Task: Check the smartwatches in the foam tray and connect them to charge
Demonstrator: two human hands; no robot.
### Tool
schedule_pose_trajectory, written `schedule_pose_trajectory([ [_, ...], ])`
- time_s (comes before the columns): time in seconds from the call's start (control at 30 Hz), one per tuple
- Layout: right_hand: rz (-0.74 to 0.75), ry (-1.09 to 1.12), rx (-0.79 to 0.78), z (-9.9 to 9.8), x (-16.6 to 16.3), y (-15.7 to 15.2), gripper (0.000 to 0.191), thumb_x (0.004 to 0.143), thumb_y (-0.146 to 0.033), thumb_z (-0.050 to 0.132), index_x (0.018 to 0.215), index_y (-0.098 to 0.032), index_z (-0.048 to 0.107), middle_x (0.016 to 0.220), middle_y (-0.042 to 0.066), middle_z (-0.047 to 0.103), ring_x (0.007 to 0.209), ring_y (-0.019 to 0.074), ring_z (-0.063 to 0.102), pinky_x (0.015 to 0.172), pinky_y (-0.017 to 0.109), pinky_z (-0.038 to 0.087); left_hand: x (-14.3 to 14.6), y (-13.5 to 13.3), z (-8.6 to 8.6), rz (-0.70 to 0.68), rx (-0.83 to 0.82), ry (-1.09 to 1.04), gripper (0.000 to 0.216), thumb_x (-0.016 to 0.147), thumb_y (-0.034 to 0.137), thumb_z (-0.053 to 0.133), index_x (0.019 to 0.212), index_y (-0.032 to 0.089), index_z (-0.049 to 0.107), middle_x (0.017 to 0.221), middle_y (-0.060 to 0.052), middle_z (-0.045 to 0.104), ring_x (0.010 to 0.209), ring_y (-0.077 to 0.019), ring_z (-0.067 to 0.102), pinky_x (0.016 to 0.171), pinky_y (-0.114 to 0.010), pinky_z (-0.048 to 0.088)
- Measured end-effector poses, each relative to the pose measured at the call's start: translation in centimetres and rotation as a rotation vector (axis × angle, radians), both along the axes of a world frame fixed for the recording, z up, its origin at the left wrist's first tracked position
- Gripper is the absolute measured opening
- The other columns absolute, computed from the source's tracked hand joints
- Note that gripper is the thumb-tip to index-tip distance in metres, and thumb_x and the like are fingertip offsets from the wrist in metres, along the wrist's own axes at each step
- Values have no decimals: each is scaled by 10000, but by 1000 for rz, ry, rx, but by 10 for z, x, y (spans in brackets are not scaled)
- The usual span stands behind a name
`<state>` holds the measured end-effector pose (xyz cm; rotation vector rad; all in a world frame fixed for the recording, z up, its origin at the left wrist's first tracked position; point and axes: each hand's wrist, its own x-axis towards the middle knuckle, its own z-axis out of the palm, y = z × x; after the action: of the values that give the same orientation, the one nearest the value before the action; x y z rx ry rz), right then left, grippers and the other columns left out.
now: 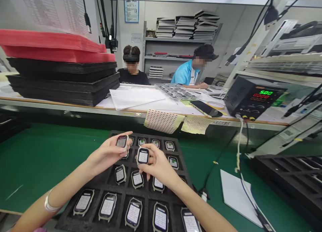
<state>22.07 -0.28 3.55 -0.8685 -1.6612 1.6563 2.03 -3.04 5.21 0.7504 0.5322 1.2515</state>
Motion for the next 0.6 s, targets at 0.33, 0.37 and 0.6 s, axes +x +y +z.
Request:
schedule_pose_trajectory([
  [0.33,27,90,-5,-7,7,6,542,736,-200,733,1208,-216,467,1032,52,590,711,135,605,553,220,484,-1,-1,-36,-119,-216,24,239,790,166,601,1028,150,613,931,-98,659,890,-282,662,789,-391,489],
  [0.37,3,105,13,-6,6,4,514,771,-226,705,1225,-218,464,1018,51,590,707,139,609,553,228,483,-1,-1,-38,-124,-214,44,240,806,186,580,1041,144,606,938,-108,662,887,-292,668,798,-403,489],
  [0.6,-150,97,134,-9,5,0,309,886,-364,577,1136,-184,548,924,68,604,564,148,627,413,224,456,-1,-6,-34,-155,-70,111,379,810,106,473,1183,163,514,965,-117,664,1029,-321,617,907,-524,448],
])
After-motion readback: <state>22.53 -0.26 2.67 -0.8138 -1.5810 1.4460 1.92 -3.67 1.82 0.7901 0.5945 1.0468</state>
